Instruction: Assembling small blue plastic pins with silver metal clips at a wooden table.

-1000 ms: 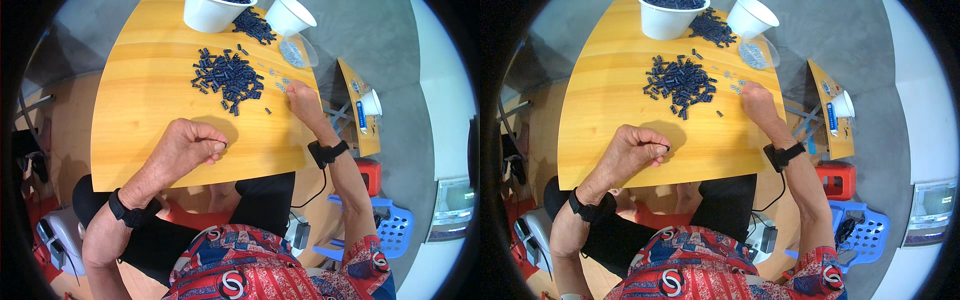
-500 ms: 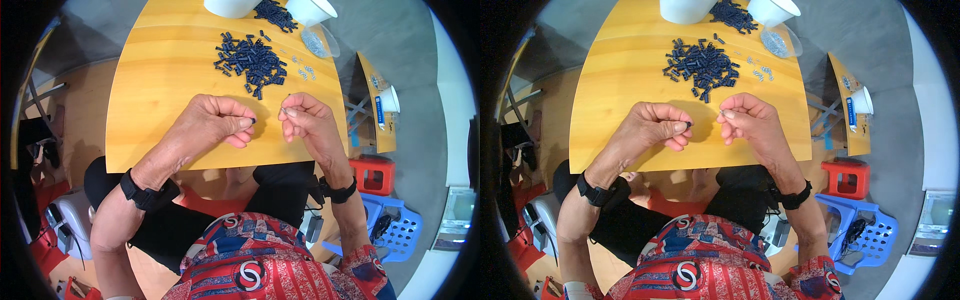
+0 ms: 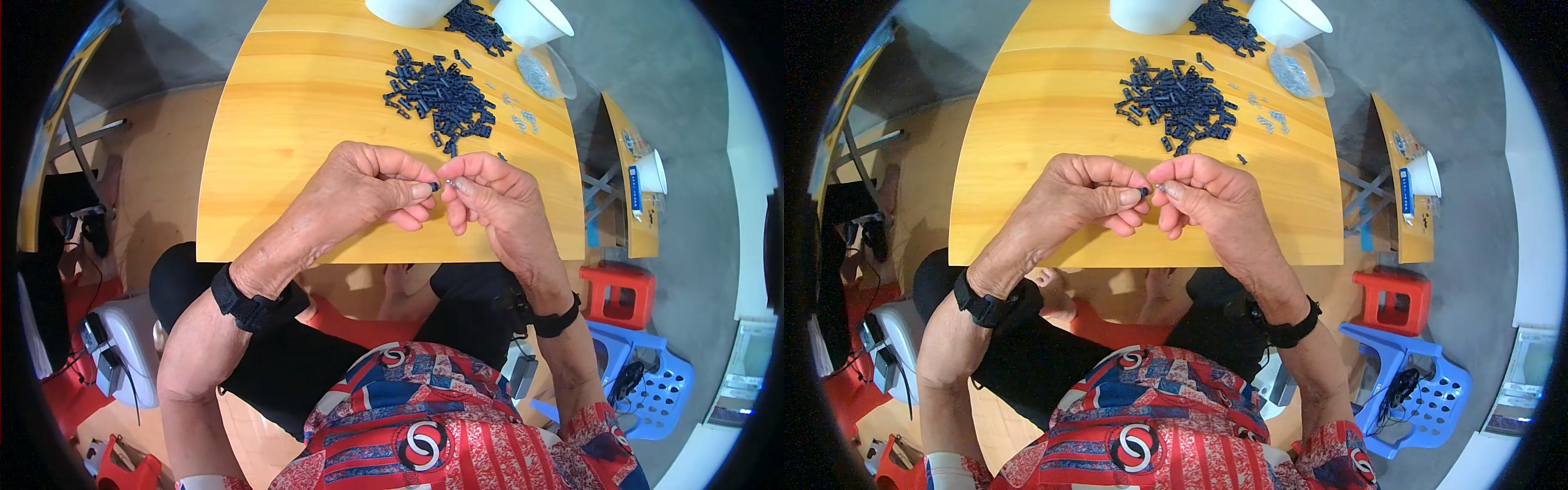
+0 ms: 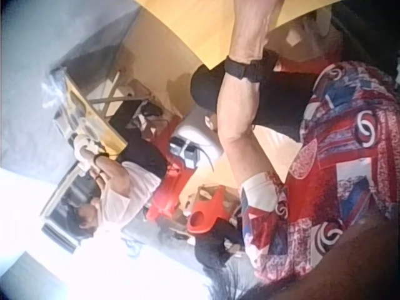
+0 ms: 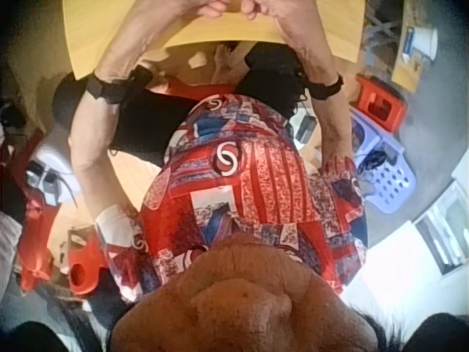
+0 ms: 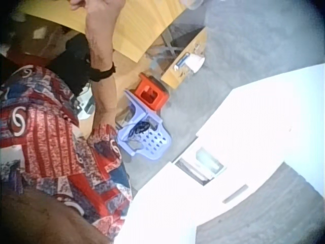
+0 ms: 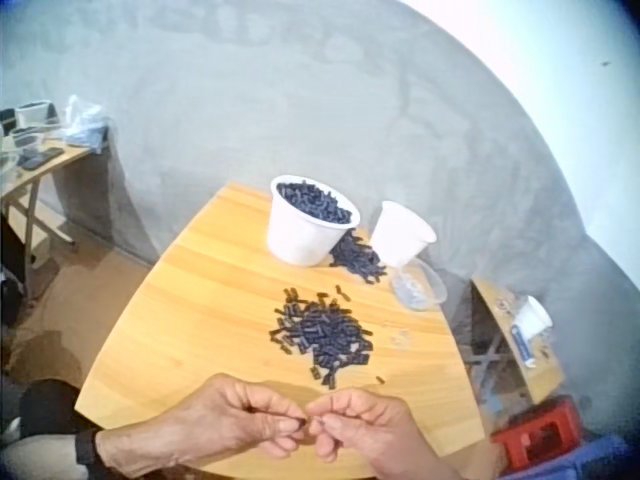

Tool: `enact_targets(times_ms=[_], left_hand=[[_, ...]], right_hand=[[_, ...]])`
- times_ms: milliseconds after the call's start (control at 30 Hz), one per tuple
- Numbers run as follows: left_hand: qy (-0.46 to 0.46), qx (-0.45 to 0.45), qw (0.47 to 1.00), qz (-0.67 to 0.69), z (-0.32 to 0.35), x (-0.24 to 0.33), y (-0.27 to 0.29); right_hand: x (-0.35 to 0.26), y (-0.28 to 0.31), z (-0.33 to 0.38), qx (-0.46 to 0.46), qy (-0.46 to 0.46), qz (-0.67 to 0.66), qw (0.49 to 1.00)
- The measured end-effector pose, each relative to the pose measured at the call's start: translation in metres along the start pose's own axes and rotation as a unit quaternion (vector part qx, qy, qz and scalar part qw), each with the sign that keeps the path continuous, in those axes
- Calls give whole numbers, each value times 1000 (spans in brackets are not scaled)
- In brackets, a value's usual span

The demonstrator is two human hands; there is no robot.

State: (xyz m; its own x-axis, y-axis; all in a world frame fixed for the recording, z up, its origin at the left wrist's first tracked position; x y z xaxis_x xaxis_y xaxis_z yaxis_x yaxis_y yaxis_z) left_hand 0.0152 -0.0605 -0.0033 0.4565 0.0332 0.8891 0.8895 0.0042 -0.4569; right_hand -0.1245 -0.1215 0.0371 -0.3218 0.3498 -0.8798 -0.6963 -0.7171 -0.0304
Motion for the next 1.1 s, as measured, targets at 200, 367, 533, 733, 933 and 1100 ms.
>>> enact_targets(times_ms=[200, 367, 533, 733, 933, 1100], left_hand=[[-1, 2, 1000, -6, 1, 0, 2], [10, -5, 1000, 4, 0, -2, 3], [14, -6, 1000, 13, 0, -3, 4], [33, -1, 999, -5, 1, -4, 7], [29, 11, 999, -5, 3, -4, 8], [27, 14, 999, -18, 3, -5, 9]], right_hand=[[2, -3, 0, 6, 12, 0, 1000], [9, -1, -3, -3, 10, -20, 1000], [11, -5, -3, -2, 13, -43, 999], [15, -2, -6, 0, 19, -78, 997], [19, 1, -9, 2, 23, -114, 993], [21, -2, -12, -13, 34, -131, 991]])
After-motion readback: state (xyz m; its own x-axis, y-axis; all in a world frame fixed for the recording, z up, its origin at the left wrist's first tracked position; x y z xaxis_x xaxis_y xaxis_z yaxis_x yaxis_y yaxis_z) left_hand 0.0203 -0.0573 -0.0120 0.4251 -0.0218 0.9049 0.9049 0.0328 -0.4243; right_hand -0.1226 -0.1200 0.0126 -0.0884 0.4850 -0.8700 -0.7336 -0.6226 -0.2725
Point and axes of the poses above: each hand's wrist, its own z-axis away from the middle knuckle, its own y-axis out of the back of the hand, x = y × z, the point moved 5 cm from there along -z, towards the middle knuckle, and after that the axes turned 14 degrees about -y, right-handed, at the moved point
